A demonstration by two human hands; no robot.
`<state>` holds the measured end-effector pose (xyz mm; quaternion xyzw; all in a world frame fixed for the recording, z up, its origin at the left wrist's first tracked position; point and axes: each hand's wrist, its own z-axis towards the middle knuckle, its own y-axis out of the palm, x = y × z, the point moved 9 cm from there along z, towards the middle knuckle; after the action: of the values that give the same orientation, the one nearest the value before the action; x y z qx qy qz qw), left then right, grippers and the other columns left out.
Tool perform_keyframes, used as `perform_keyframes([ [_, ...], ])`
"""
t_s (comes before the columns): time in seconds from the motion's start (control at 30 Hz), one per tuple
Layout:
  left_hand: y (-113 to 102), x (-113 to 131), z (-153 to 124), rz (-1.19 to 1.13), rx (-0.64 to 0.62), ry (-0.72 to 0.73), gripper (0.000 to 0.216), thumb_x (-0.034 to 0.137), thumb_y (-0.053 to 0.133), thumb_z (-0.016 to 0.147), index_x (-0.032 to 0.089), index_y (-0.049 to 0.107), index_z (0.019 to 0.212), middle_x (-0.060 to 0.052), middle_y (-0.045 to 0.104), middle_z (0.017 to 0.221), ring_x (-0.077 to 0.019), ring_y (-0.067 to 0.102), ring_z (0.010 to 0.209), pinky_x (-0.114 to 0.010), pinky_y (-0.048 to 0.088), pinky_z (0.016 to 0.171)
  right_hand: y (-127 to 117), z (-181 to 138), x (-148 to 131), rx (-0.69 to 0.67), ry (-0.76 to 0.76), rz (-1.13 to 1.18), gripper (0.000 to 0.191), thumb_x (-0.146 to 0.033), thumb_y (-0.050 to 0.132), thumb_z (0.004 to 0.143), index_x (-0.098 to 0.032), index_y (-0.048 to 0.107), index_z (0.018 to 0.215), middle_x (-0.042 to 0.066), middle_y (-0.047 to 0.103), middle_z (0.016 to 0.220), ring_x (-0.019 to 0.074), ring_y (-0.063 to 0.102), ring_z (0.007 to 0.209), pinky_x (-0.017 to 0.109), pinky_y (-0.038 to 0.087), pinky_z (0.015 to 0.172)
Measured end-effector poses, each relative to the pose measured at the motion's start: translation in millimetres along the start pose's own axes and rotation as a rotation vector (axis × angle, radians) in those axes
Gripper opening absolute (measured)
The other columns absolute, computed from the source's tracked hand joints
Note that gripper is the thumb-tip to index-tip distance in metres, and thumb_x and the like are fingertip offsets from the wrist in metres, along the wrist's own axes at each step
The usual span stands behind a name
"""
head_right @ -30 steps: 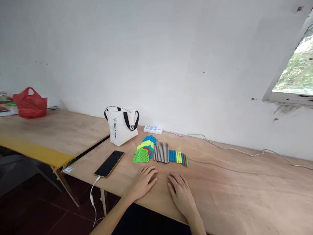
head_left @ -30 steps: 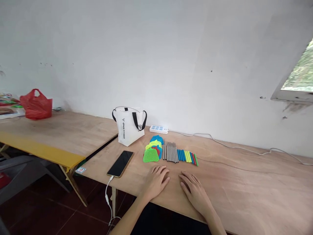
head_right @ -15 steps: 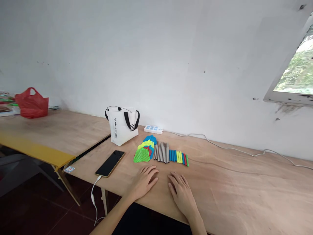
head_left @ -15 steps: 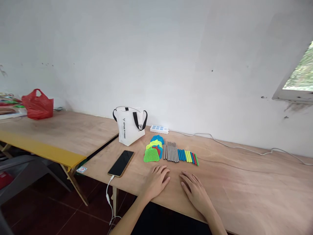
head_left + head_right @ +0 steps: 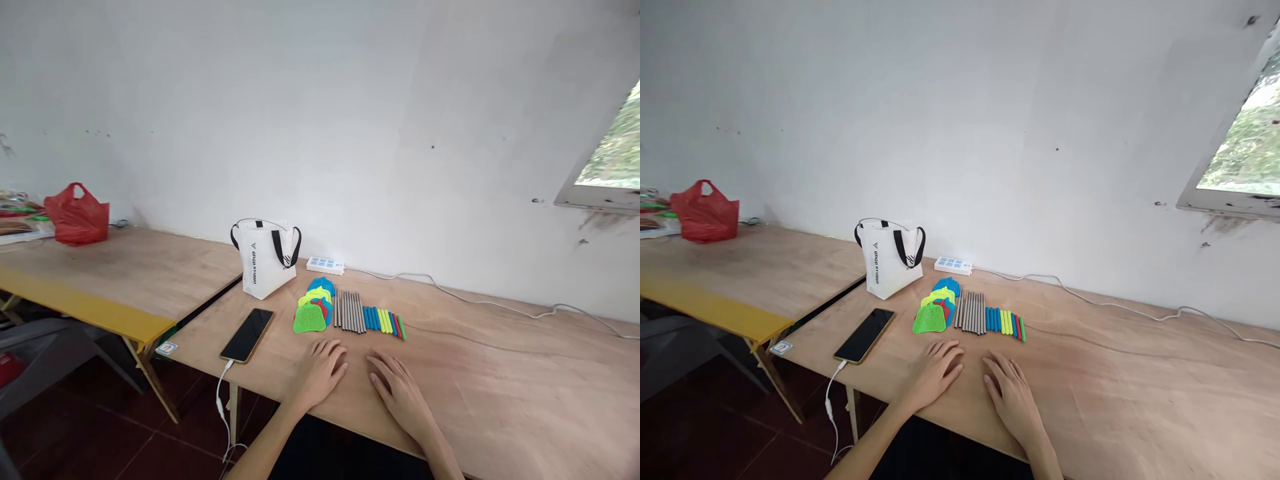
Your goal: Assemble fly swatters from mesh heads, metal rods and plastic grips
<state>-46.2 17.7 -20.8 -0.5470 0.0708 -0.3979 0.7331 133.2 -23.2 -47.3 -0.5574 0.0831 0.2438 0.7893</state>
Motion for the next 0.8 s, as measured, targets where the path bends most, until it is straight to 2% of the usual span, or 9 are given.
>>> perform_keyframes([
  [0.1, 1.2, -1.3, -0.5, -0.012, 0.009, 0.007, 0.027, 0.036, 0.051, 0.104, 0.025, 0.062, 0.126, -0.006, 0.060, 0.139, -0.0280, 0.055, 0.128, -0.048, 0.043, 0.110, -4.0, 5.1, 25.6, 0.061, 0.100, 0.000, 0.050, -0.050, 0.037, 0.102, -0.030, 0.052, 0.146, 0.005, 0.048, 0.156, 0.0230, 0.048, 0.141, 0.041, 0.046, 0.113],
  [0.23, 0.2, -1.0, -0.5, -0.031, 0.002, 0.001, 0.026, 0.036, 0.051, 0.103, 0.026, 0.061, 0.125, -0.006, 0.061, 0.137, -0.0272, 0.056, 0.127, -0.048, 0.042, 0.110, -12.6, 25.4, 70.1, 0.128, 0.177, -0.170, 0.055, -0.046, 0.033, 0.100, -0.027, 0.044, 0.151, 0.009, 0.047, 0.156, 0.0291, 0.053, 0.137, 0.050, 0.050, 0.104],
  [0.3, -0.5, -0.8, -0.5, -0.032, -0.001, -0.004, 0.026, 0.035, 0.051, 0.103, 0.026, 0.061, 0.125, -0.005, 0.061, 0.137, -0.0269, 0.056, 0.126, -0.047, 0.043, 0.110, -10.6, 37.9, 90.4, 0.098, 0.190, -0.251, 0.059, -0.041, 0.032, 0.099, -0.024, 0.039, 0.155, 0.012, 0.046, 0.157, 0.0305, 0.053, 0.136, 0.051, 0.049, 0.103],
  [0.43, -0.6, -1.0, -1.0, -0.030, 0.007, -0.003, 0.025, 0.035, 0.052, 0.103, 0.026, 0.062, 0.124, -0.005, 0.061, 0.137, -0.0268, 0.056, 0.126, -0.047, 0.043, 0.110, -0.5, 50.0, 117.1, 0.056, 0.208, -0.331, 0.059, -0.041, 0.033, 0.097, -0.021, 0.048, 0.150, 0.015, 0.053, 0.151, 0.0309, 0.060, 0.128, 0.051, 0.048, 0.102],
  [0.63, -0.6, -0.1, -1.3, -0.033, 0.006, -0.014, 0.024, 0.033, 0.053, 0.102, 0.026, 0.062, 0.123, -0.005, 0.061, 0.137, -0.0265, 0.055, 0.127, -0.046, 0.043, 0.110, 8.2, 28.8, 114.7, 0.144, 0.179, -0.344, 0.058, -0.039, 0.025, 0.099, -0.019, 0.054, 0.145, 0.017, 0.056, 0.148, 0.0344, 0.057, 0.132, 0.059, 0.042, 0.106],
  [0.73, -1.4, 1.3, -0.6, -0.036, 0.006, -0.015, 0.023, 0.032, 0.054, 0.102, 0.025, 0.062, 0.122, -0.005, 0.061, 0.137, -0.0268, 0.055, 0.127, -0.047, 0.043, 0.111, 8.4, 6.9, 99.0, 0.184, 0.150, -0.379, 0.055, -0.036, 0.025, 0.099, -0.021, 0.056, 0.143, 0.018, 0.058, 0.145, 0.0349, 0.058, 0.130, 0.060, 0.042, 0.105],
  [0.8, -1.0, 1.8, -0.2, -0.034, -0.002, -0.015, 0.023, 0.032, 0.054, 0.102, 0.025, 0.062, 0.122, -0.005, 0.061, 0.137, -0.0274, 0.055, 0.127, -0.047, 0.043, 0.110, 5.6, -7.5, 78.8, 0.230, 0.092, -0.410, 0.053, -0.033, 0.025, 0.101, -0.024, 0.055, 0.143, 0.016, 0.059, 0.145, 0.0331, 0.058, 0.131, 0.061, 0.041, 0.107],
])
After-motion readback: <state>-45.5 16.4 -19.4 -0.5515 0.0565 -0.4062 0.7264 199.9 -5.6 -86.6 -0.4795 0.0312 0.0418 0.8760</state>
